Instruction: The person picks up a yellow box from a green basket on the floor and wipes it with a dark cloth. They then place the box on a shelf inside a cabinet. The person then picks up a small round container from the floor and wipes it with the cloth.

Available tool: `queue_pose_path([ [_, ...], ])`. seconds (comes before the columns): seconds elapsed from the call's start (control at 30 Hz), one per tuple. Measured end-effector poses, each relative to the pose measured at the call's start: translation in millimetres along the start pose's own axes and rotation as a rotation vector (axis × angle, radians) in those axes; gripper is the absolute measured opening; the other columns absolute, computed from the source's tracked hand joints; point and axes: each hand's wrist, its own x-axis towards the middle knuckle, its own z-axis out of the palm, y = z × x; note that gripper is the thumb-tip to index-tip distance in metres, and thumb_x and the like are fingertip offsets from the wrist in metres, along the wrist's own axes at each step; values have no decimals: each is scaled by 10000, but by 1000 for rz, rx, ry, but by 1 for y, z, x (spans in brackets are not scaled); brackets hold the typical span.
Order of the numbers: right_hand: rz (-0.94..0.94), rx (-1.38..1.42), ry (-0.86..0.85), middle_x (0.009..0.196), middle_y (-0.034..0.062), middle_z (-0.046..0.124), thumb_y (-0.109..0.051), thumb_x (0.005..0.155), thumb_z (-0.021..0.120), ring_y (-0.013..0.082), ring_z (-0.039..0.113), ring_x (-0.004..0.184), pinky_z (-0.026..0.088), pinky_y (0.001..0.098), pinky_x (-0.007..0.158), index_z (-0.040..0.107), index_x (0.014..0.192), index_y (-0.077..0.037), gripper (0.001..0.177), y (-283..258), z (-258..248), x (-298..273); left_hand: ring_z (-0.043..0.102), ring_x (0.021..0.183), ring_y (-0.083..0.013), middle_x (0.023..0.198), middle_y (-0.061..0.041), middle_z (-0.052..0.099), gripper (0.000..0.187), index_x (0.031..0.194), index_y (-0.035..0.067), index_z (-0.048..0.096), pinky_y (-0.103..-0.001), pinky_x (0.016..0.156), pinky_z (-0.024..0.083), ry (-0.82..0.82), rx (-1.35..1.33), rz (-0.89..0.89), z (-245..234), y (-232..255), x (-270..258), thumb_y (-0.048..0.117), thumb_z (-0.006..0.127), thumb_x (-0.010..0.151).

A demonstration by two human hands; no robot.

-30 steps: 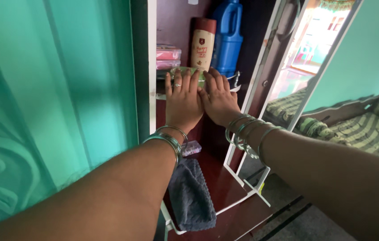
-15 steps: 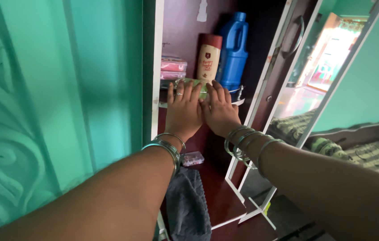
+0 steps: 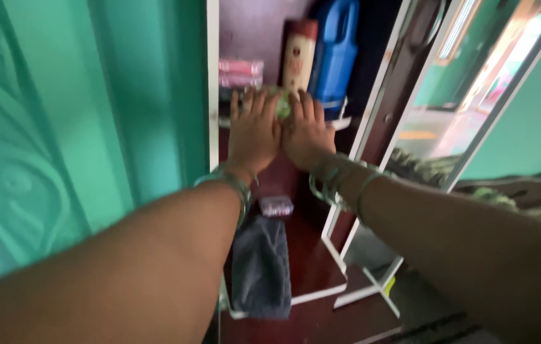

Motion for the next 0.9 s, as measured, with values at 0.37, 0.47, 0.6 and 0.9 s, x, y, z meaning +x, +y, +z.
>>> queue_pose_path([
  [0.37,-26,-13,10,1669,109,204,-405,1007,584,384,220,1510,365,727,1027,247,1591,-127,730,15,26,7,348,1491,-360,1625,-86,413,557,1540,163,468,-585,1261,112,55,57,70,13,-8,-3,224,604,1003],
  [0.47,7,7,-16,1675,89,222,-388,1017,600,355,224,1546,364,717,1069,253,1609,-150,726,10,24,5,291,1553,-367,1634,-85,399,626,1592,144,447,-602,1279,105,10,57,13,7,-1,-5,208,598,987],
  [0.6,68,29,-172,1703,86,278,-282,1043,583,333,244,1624,372,637,1211,275,1659,-180,696,11,19,-1,141,1581,-370,1675,-133,261,604,1620,205,367,-637,1290,57,-197,178,-135,-1,28,-21,304,577,1063],
  [0.9,49,165,-38,1732,154,37,-247,1003,647,417,58,1591,151,616,1257,155,1677,-158,839,41,29,-131,-19,1597,-320,1738,-108,121,728,1671,148,190,-583,1273,-3,-409,190,-111,8,83,-122,197,535,1032],
])
